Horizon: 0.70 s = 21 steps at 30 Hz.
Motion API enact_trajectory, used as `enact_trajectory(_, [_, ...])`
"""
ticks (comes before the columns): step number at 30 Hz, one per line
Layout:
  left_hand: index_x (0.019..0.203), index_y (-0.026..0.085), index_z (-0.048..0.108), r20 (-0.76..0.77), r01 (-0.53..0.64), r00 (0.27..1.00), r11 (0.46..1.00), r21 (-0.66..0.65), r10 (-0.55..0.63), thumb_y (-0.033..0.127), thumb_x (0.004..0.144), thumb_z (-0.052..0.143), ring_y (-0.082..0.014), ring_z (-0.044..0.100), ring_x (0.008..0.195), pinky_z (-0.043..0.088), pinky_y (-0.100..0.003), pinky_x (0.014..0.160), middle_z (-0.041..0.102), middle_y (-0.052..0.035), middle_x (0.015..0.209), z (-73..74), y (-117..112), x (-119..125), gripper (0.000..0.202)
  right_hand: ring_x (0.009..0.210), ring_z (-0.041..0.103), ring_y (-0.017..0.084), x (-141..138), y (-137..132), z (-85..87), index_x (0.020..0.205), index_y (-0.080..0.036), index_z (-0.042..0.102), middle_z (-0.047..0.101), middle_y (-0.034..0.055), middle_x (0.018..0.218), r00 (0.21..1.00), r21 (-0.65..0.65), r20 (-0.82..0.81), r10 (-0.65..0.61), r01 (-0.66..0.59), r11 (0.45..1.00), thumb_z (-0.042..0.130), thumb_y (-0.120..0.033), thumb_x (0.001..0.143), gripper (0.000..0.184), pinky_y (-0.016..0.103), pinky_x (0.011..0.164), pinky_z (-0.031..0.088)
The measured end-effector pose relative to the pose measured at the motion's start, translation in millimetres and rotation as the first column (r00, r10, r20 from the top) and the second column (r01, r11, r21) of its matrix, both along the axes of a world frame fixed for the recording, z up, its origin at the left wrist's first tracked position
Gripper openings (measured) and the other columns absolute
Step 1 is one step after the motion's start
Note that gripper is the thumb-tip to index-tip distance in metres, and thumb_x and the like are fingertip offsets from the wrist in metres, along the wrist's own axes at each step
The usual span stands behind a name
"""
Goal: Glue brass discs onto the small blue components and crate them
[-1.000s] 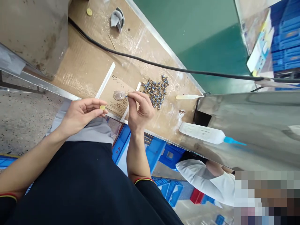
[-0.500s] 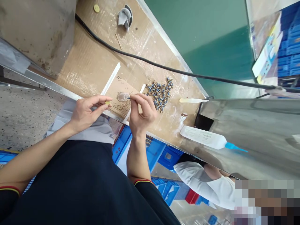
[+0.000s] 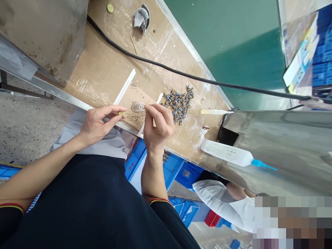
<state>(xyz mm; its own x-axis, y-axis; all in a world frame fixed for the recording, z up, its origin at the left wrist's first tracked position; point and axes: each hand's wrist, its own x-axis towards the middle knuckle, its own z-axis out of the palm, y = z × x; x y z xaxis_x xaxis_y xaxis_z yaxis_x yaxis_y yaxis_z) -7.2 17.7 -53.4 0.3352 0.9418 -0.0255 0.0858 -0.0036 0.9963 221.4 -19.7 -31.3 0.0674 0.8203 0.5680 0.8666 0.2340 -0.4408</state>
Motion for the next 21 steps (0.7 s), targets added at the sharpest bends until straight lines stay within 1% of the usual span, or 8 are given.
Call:
enact_trajectory(6, [0.128, 0.028, 0.090, -0.030, -0.002, 1.000, 1.000, 0.000, 0.002, 0.035, 0.108, 0.082, -0.0211, 0.090, 0.102, 0.071, -0.028, 0.089, 0.093, -0.0017, 0.109, 1.2, 0.5, -0.2, 0.023, 0.106, 0.083, 0.022, 1.4, 2.5, 2.1, 0.114, -0.028, 0.084, 0.084, 0.0039, 0.112, 0.996, -0.006, -0.037, -0.076, 0.076, 0.997, 0.064, -0.024, 0.119, 0.021, 0.044, 0.099, 0.070])
enact_trajectory(9, [0.128, 0.029, 0.090, -0.033, 0.000, 0.999, 1.000, 0.007, 0.000, 0.035, 0.108, 0.082, -0.0209, 0.090, 0.102, 0.071, -0.028, 0.089, 0.093, -0.0012, 0.109, 1.1, 0.4, -0.3, 0.023, 0.108, 0.084, 0.022, 1.5, 4.2, 2.7, 0.112, -0.028, 0.083, 0.084, 0.0035, 0.111, 0.994, -0.027, -0.054, -0.098, 0.097, 0.995, 0.064, -0.027, 0.119, 0.020, 0.045, 0.100, 0.071])
enact_trajectory(13, [0.129, 0.029, 0.090, -0.038, 0.004, 0.999, 1.000, 0.013, -0.003, 0.034, 0.108, 0.082, -0.0206, 0.090, 0.101, 0.070, -0.028, 0.090, 0.093, -0.0009, 0.109, 1.0, 0.4, -0.4, 0.023, 0.110, 0.082, 0.023, 1.5, 5.3, 1.1, 0.113, -0.028, 0.084, 0.084, 0.0034, 0.112, 0.987, -0.073, -0.126, -0.096, 0.087, 0.994, 0.067, -0.027, 0.117, 0.018, 0.046, 0.104, 0.070])
enact_trajectory(15, [0.129, 0.029, 0.090, -0.035, 0.004, 0.999, 1.000, 0.023, -0.003, 0.033, 0.109, 0.081, -0.0201, 0.090, 0.101, 0.070, -0.028, 0.090, 0.093, -0.0007, 0.109, 1.0, 0.4, -0.4, 0.023, 0.110, 0.082, 0.023, 1.8, 5.7, -0.2, 0.113, -0.027, 0.084, 0.083, 0.0033, 0.112, 0.985, -0.069, -0.156, -0.078, 0.068, 0.995, 0.067, -0.026, 0.117, 0.017, 0.045, 0.105, 0.069])
enact_trajectory(18, [0.130, 0.029, 0.090, -0.036, 0.007, 0.999, 1.000, 0.029, -0.006, 0.032, 0.109, 0.081, -0.0196, 0.090, 0.101, 0.069, -0.027, 0.090, 0.092, -0.0001, 0.109, 1.2, 0.4, -0.6, 0.023, 0.109, 0.082, 0.022, 3.0, 6.0, -1.7, 0.113, -0.028, 0.085, 0.084, 0.0034, 0.112, 0.986, -0.061, -0.156, -0.060, 0.051, 0.997, 0.067, -0.025, 0.116, 0.018, 0.045, 0.104, 0.069])
enact_trajectory(21, [0.129, 0.029, 0.090, -0.049, 0.008, 0.999, 0.999, 0.032, -0.006, 0.033, 0.109, 0.081, -0.0201, 0.090, 0.101, 0.070, -0.028, 0.090, 0.092, -0.0004, 0.109, 1.1, 0.3, -0.7, 0.023, 0.111, 0.082, 0.023, 4.4, 5.7, -2.3, 0.114, -0.028, 0.085, 0.083, 0.0037, 0.112, 0.987, -0.071, -0.132, -0.087, 0.078, 0.994, 0.066, -0.027, 0.117, 0.019, 0.046, 0.106, 0.069])
